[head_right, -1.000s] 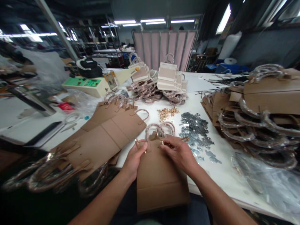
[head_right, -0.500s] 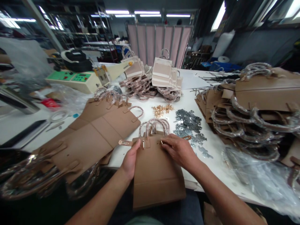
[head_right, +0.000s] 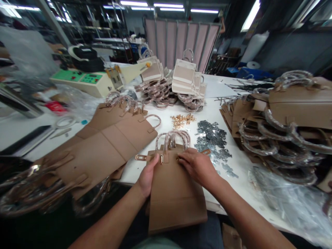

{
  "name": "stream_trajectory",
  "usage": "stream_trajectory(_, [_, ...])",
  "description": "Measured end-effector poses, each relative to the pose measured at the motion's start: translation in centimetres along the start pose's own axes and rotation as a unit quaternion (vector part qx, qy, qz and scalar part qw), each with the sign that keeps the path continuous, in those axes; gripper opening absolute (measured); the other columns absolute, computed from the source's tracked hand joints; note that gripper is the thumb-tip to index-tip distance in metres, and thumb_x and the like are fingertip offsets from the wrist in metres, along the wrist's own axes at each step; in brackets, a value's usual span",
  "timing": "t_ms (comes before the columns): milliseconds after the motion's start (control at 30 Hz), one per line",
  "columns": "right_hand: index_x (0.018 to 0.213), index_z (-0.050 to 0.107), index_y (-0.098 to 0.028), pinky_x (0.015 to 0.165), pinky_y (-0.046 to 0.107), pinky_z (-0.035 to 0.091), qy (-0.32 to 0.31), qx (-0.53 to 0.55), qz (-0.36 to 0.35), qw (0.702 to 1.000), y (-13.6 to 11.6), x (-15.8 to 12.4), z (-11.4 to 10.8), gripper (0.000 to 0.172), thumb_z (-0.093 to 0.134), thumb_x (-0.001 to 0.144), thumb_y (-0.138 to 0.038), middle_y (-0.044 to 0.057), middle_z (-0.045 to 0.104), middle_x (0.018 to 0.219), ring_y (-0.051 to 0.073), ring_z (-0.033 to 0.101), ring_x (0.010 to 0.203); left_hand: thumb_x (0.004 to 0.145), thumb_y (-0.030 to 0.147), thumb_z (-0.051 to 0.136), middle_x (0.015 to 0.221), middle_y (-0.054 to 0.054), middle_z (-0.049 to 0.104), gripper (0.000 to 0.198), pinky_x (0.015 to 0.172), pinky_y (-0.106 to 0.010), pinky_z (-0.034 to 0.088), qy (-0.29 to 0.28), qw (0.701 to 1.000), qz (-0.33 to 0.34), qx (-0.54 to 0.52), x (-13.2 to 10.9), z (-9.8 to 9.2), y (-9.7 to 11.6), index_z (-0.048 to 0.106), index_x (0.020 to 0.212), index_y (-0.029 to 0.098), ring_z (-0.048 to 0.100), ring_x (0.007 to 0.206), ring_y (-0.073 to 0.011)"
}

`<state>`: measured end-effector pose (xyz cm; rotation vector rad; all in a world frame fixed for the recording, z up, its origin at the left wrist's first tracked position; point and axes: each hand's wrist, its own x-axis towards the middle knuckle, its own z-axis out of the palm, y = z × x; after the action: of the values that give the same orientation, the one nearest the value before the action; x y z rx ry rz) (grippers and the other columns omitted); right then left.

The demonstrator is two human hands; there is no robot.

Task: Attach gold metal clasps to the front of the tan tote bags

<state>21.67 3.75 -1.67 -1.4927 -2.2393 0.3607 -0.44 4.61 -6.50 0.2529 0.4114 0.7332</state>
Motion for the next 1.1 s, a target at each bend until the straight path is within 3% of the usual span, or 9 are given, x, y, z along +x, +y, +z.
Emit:
stream_trajectory(367, [0.111,0.075,-0.020,0.080,0.032,0.053,-0.062,-0.031,-0.103,0.992,1.2,1.1,-0.3,0.024,0.053,0.102,-0.023,0.011,0.071,0.104,0.023,0.068,0.092,0.097,0.055,0.059,0.109,-0.017,0.078,0.054,0.105,-0.047,0.054,0.018,1.000,-0.016,0.000,0.0,0.2,0.0,0.070,0.125,0.010,0.072,0.114,-0.0351])
stream_trajectory(800, [0.109,0.076,-0.021,0.074,0.028,0.050,-0.064,-0.026,-0.134,0.989,2.2,2.0,-0.2,0.022,0.057,0.097,-0.020,0.009,0.071,0.097,0.020,0.067,0.085,0.093,0.054,0.065,0.110,-0.017,0.078,0.053,0.105,-0.052,0.054,0.060,0.998,-0.014,0.003,0.3,0.2,0.1,0.070,0.126,0.012,0.072,0.112,-0.0380])
stream_trajectory(1100, [0.115,0.075,-0.019,0.073,0.026,0.048,-0.138,-0.025,-0.140,0.980,2.7,2.7,-0.7,0.025,0.054,0.103,-0.023,0.009,0.070,0.094,0.019,0.067,0.085,0.095,0.057,0.060,0.109,-0.018,0.078,0.057,0.102,-0.052,0.056,0.057,0.998,-0.020,0.019,0.4,0.5,0.1,0.070,0.128,0.011,0.073,0.110,-0.0378])
